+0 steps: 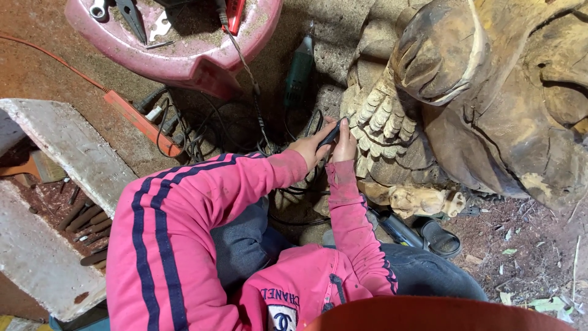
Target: Using a rotary tool to carve intricate details into a large wooden gargoyle sculpture.
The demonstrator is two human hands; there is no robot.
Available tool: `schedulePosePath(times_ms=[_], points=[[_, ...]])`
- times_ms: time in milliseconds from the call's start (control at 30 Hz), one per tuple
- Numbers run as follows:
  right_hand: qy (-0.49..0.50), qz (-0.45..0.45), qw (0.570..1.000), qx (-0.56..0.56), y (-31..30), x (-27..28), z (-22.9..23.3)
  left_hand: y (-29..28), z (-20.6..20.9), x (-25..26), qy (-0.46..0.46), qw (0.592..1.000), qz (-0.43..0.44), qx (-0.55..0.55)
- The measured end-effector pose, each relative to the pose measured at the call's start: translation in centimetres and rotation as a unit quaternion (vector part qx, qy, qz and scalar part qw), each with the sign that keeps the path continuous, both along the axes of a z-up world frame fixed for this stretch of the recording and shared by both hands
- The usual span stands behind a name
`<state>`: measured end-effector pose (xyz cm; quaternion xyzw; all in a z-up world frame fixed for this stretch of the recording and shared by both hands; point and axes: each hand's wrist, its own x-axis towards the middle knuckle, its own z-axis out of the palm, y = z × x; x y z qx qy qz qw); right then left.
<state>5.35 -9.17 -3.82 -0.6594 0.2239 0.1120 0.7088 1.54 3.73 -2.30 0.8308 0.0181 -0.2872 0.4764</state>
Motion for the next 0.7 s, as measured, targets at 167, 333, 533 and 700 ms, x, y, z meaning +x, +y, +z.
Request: schedulePosePath(times_ms=[167, 333, 533, 700], points=[[-0.007, -0.011, 1.000, 0.002, 0.7, 0.1, 1.3, 0.3, 1.1, 0.4, 0.001, 1.000, -0.014, 0.012], [-0.015, -0.007, 1.000, 0.012, 0.6, 0.1, 0.9, 0.5, 2.5, 0.5, 0.015, 0.999, -0.014, 0.027], [0.001, 0.016, 1.000, 0.026, 0.4, 0.0, 1.2, 0.2, 4.4, 0.6, 0.042, 0.998, -0.011, 0.036], [-0.003, 0.007, 1.000, 0.021, -0.2, -0.2, 0.5, -1.1, 3.7, 1.0, 0.049, 0.996, -0.034, 0.067]])
